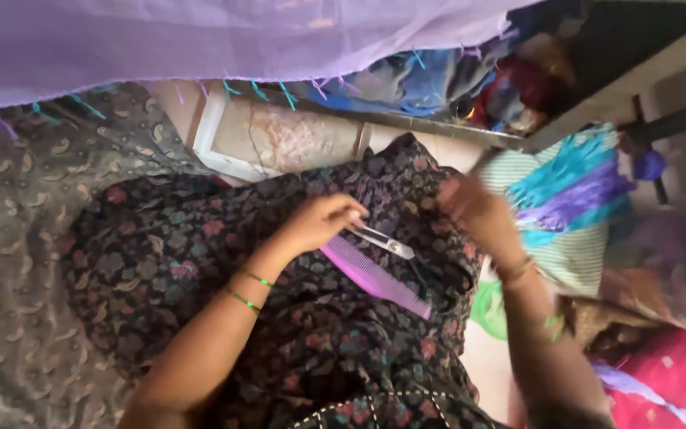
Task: Measuring, cutting, and sorting purple fabric strips for a handicraft project.
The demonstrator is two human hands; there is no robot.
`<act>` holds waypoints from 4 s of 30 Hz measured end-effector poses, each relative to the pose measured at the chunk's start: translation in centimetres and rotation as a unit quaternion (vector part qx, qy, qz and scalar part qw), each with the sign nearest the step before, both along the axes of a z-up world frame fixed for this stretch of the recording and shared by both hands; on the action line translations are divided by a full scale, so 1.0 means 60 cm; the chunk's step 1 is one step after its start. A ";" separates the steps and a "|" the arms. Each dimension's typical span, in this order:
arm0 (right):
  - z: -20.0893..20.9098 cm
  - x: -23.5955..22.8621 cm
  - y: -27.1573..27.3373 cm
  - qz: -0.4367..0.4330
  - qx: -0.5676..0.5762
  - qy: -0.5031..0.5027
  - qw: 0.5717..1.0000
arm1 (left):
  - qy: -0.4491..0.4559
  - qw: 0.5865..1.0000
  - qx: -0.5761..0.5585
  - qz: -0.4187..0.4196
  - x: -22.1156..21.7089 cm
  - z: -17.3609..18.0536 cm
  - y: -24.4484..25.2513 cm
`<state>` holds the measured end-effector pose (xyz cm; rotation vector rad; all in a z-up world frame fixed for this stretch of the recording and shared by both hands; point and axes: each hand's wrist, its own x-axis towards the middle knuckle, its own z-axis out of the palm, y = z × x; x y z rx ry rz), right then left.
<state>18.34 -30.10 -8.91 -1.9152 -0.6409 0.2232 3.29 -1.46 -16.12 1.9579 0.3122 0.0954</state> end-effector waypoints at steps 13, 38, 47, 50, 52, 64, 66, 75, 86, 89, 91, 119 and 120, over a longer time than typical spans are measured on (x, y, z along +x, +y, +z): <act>0.008 -0.111 0.033 0.173 -0.229 -0.136 0.948 | -0.059 0.941 0.303 0.141 -0.011 -0.013 0.095; -0.076 0.214 0.099 -0.033 -0.417 -0.336 0.844 | -0.125 0.963 0.172 0.165 -0.172 -0.026 0.042; 0.163 -0.045 0.091 -0.087 -0.104 -0.392 0.910 | -0.226 0.971 0.046 0.064 -0.135 0.053 0.019; 0.215 -0.161 0.136 0.122 -0.006 -0.302 0.946 | -0.127 0.978 -0.162 -0.010 -0.095 0.153 -0.020; 0.226 -0.191 0.139 0.135 -0.009 -0.276 0.952 | -0.120 0.961 -0.235 -0.078 -0.079 0.141 -0.037; 0.199 -0.051 -0.014 0.024 0.508 0.269 0.818 | -0.074 0.951 -0.292 0.069 -0.181 0.086 0.089; 0.192 -0.056 -0.003 0.005 0.529 0.315 0.788 | -0.083 0.947 -0.267 0.157 -0.188 0.086 0.101; 0.102 -0.151 0.131 0.053 0.188 0.260 0.946 | -0.139 0.987 -0.087 -0.003 -0.115 0.206 0.008; 0.067 0.138 0.047 -0.087 0.171 0.061 0.980 | -0.085 0.982 -0.157 0.067 -0.127 0.075 0.016; 0.047 0.266 0.037 -0.148 0.142 -0.058 0.977 | -0.043 0.980 -0.172 0.090 -0.143 0.061 0.014; 0.099 0.264 0.061 -0.163 0.163 0.041 0.972 | -0.016 0.980 -0.173 0.093 -0.151 0.066 0.015; 0.101 -0.177 0.097 0.265 -0.044 -0.076 0.960 | -0.308 0.931 0.032 -0.191 -0.075 0.227 -0.044; 0.107 -0.173 0.087 0.262 -0.043 -0.075 0.961 | -0.308 0.931 0.031 -0.193 -0.086 0.200 -0.033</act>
